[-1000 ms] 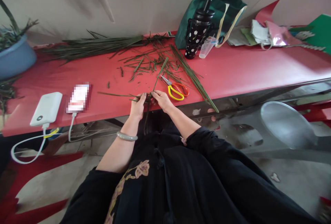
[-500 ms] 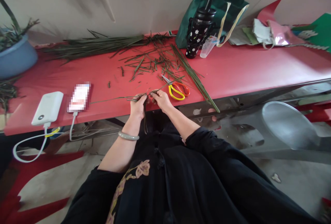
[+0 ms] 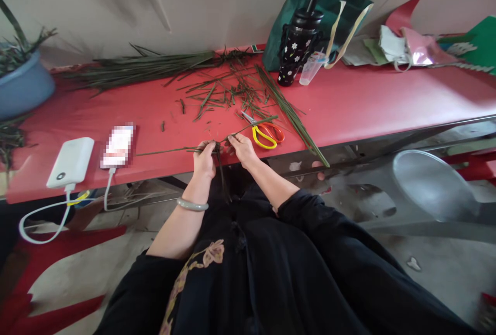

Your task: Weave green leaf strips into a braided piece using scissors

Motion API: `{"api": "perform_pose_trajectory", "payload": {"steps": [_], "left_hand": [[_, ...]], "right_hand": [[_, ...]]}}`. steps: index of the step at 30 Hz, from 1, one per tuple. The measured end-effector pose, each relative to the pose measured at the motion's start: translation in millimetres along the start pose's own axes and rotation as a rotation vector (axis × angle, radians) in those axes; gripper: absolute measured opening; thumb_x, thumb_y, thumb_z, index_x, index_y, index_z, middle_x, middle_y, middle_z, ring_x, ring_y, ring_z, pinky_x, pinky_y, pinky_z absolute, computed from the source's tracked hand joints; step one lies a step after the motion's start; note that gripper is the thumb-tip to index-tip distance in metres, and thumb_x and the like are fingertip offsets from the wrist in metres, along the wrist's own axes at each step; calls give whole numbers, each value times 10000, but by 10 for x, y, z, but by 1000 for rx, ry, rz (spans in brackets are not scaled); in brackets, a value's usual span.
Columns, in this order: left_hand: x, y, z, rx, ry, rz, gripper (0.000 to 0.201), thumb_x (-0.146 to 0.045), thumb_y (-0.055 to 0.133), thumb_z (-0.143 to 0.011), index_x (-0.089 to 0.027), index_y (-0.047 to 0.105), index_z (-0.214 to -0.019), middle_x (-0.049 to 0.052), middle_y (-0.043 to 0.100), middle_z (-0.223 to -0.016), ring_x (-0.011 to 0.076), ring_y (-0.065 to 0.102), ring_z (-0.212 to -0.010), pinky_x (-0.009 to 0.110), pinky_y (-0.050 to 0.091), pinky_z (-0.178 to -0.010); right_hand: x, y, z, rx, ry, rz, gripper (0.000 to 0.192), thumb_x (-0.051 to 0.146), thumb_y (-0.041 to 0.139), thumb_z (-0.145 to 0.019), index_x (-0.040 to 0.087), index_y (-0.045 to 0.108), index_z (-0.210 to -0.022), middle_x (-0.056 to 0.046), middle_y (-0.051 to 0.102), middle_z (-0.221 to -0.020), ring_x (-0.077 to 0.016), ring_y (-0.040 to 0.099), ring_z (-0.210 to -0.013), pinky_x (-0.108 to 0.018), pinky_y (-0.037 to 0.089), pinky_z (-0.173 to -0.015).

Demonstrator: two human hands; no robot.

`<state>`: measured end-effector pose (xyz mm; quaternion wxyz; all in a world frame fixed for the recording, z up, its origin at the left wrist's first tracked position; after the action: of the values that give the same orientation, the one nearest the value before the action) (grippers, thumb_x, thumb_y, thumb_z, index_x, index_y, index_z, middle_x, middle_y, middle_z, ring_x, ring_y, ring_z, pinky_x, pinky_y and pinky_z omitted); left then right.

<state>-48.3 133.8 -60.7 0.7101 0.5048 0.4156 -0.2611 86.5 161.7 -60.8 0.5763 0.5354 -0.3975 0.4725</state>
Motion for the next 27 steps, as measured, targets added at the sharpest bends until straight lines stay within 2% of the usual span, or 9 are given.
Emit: {"api": "perform_pose_trajectory", "payload": {"steps": [2,5,13,18,23,27], "left_hand": [[15,-6,1,10,-30,-8,163,-202,668,-561,-151,540,-649,-26,577,-569,98,563,-511,201,423,-467],[44,28,2,72,-76,-34,190,-217,691,-563,-142,560,-679,-8,596,-593,99,565,-521,200,421,-468],[50,66,18,98,-68,-145,221,-244,714,-538,-142,573,-674,-14,581,-608,100,553,-547,204,422,-472],[11,46,21,51,13,-166,218,-263,713,-550,-143,562,-652,-13,584,-603,98,555,-567,226,456,-548],[2,-8,29,-32,58,-103,250,-283,733,-534,-147,565,-659,-11,600,-615,107,573,-589,252,479,-594],[24,-30,21,-65,49,-70,271,-287,744,-522,-148,567,-674,-16,604,-624,113,584,-600,264,487,-608]], "right_hand": [[16,-31,6,-25,12,-30,143,286,483,-794,160,494,-725,43,558,-596,-50,491,-414,-163,367,-386],[47,4,9,31,7,-8,143,284,477,-801,154,502,-745,26,580,-641,-61,509,-436,-177,385,-404],[28,-18,-2,43,6,-61,126,290,460,-799,168,489,-786,35,571,-659,-62,519,-441,-183,409,-416],[52,46,13,124,-58,65,167,322,552,-737,166,498,-762,61,528,-564,-53,504,-444,-167,421,-442],[9,0,-15,47,-44,92,128,285,504,-768,166,476,-734,50,541,-579,-57,502,-423,-175,415,-413],[0,10,-17,38,-28,68,94,249,482,-779,166,462,-739,46,545,-612,-63,521,-432,-176,412,-401]]}}
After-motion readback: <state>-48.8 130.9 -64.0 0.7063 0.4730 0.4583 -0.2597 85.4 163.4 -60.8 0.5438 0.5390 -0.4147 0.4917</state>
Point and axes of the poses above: each hand's wrist, its own z-axis away from the middle knuckle, its own y-axis out of the palm, x = y × z, the point moved 9 cm from there along -z, towards the middle knuckle
